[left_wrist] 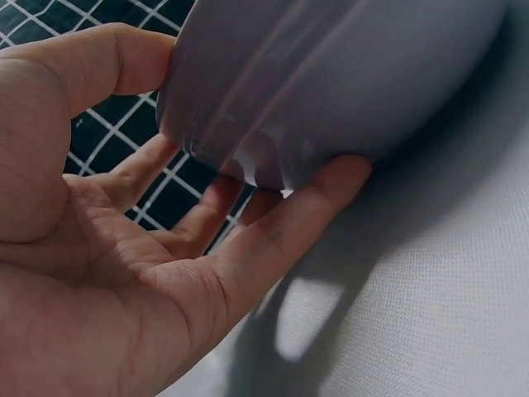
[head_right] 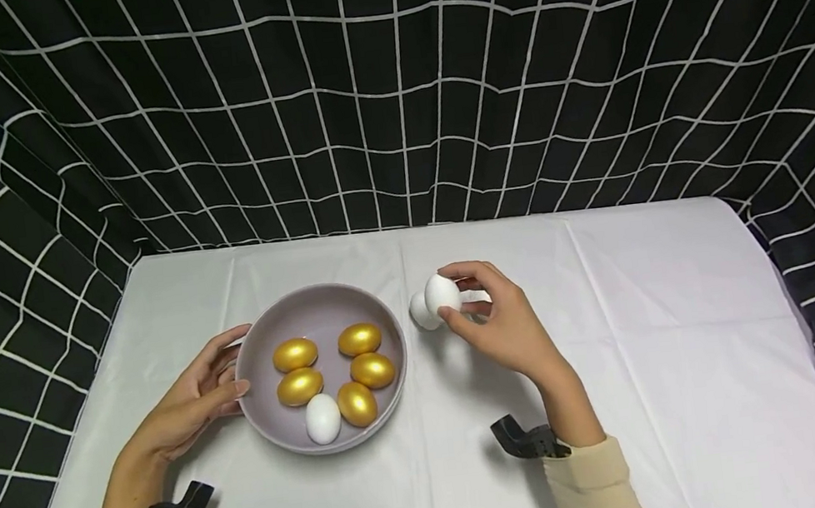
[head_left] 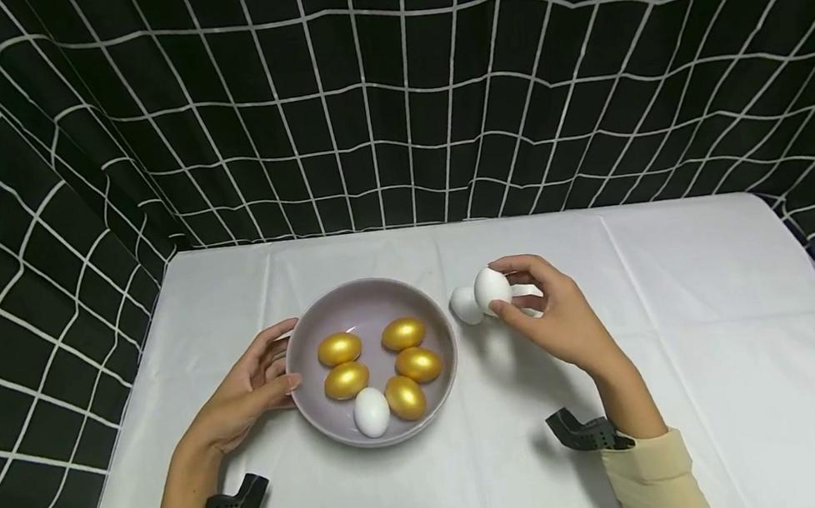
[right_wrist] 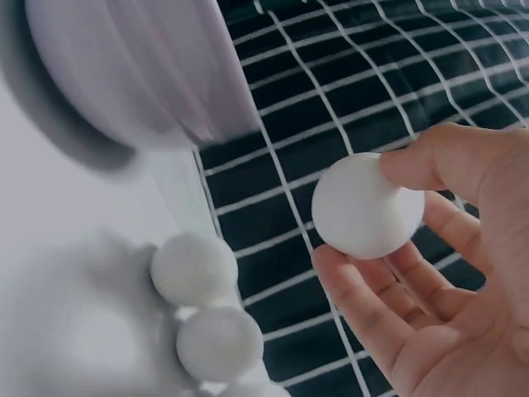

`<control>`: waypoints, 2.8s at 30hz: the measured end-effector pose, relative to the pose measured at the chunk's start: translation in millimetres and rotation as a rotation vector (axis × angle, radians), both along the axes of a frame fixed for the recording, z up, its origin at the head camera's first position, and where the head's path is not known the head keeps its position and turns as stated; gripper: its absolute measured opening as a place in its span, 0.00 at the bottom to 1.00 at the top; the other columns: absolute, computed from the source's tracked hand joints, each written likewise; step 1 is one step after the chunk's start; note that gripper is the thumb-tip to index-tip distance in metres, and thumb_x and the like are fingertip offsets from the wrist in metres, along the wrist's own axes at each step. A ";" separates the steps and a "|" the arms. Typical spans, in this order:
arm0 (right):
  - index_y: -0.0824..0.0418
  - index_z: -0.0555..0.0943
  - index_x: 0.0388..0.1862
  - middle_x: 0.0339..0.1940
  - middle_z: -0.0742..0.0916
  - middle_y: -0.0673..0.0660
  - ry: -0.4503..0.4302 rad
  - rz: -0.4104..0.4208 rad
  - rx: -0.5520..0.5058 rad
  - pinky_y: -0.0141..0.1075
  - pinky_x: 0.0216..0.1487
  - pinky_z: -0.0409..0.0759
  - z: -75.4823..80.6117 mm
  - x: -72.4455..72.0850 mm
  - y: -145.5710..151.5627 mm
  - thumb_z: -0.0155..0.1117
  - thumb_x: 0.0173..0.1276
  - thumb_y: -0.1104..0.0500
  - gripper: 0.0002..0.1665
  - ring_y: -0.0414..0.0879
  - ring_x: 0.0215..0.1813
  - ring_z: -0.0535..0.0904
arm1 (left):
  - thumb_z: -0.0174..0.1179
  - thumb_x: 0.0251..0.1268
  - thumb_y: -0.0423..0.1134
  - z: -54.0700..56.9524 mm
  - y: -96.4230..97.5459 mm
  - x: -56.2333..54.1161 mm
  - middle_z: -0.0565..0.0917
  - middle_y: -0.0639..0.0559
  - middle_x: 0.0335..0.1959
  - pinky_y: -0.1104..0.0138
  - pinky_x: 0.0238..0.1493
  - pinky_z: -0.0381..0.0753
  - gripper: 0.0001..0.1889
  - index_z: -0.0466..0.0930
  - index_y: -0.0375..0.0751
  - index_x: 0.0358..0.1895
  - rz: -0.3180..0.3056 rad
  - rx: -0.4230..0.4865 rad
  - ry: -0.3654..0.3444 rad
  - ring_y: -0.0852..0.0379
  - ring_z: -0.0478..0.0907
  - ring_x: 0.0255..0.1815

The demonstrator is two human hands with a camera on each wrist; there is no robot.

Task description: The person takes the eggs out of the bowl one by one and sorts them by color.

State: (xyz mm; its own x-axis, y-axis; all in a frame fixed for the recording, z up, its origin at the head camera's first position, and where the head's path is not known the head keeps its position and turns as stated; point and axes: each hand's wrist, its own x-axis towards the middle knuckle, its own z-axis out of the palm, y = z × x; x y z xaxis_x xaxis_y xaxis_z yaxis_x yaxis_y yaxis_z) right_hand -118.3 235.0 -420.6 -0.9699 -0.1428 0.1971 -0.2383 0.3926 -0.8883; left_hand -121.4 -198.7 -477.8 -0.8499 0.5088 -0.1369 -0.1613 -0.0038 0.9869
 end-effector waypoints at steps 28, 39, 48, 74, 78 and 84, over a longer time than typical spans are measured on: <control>0.61 0.77 0.70 0.66 0.83 0.62 -0.158 -0.287 0.155 0.18 0.52 0.77 -26.9 -4.5 74.1 0.71 0.73 0.57 0.29 0.31 0.56 0.77 | 0.58 0.77 0.29 1.0 -1.3 0.8 0.67 0.44 0.77 0.58 0.53 0.89 0.39 0.51 0.49 0.85 -0.001 -0.018 0.012 0.63 0.80 0.65; 0.65 0.78 0.66 0.61 0.86 0.68 -0.115 -0.328 0.302 0.14 0.45 0.74 -46.6 -6.9 75.1 0.71 0.71 0.59 0.27 0.54 0.57 0.83 | 0.59 0.76 0.29 0.9 0.6 0.1 0.64 0.39 0.79 0.57 0.54 0.89 0.40 0.51 0.48 0.85 -0.001 -0.023 0.007 0.63 0.79 0.66; 0.67 0.79 0.65 0.60 0.86 0.71 -0.087 -0.302 0.340 0.18 0.46 0.78 -47.3 -9.8 72.6 0.72 0.70 0.60 0.27 0.64 0.57 0.86 | 0.59 0.76 0.30 0.7 -0.4 0.8 0.62 0.35 0.80 0.58 0.54 0.89 0.40 0.51 0.47 0.85 0.002 -0.015 0.008 0.63 0.79 0.66; 0.66 0.79 0.68 0.67 0.79 0.73 0.041 -0.317 0.423 0.64 0.68 0.72 -23.0 -4.3 47.4 0.67 0.73 0.58 0.27 0.69 0.69 0.74 | 0.60 0.76 0.30 2.0 -2.9 0.4 0.60 0.35 0.81 0.57 0.55 0.88 0.40 0.51 0.49 0.85 0.002 -0.017 0.001 0.63 0.79 0.67; 0.64 0.80 0.67 0.67 0.79 0.71 0.084 -0.268 0.444 0.64 0.70 0.70 -8.4 -3.4 31.0 0.67 0.72 0.59 0.25 0.68 0.71 0.73 | 0.59 0.76 0.30 3.2 -4.7 1.3 0.60 0.34 0.81 0.57 0.54 0.89 0.40 0.51 0.49 0.85 0.007 -0.014 0.004 0.63 0.79 0.66; 0.61 0.81 0.66 0.66 0.80 0.66 0.106 -0.172 0.488 0.62 0.68 0.73 1.6 -4.6 11.0 0.68 0.73 0.57 0.25 0.64 0.71 0.74 | 0.59 0.76 0.30 0.5 -4.8 2.0 0.61 0.35 0.81 0.57 0.55 0.89 0.40 0.51 0.50 0.85 0.007 -0.008 0.000 0.63 0.79 0.66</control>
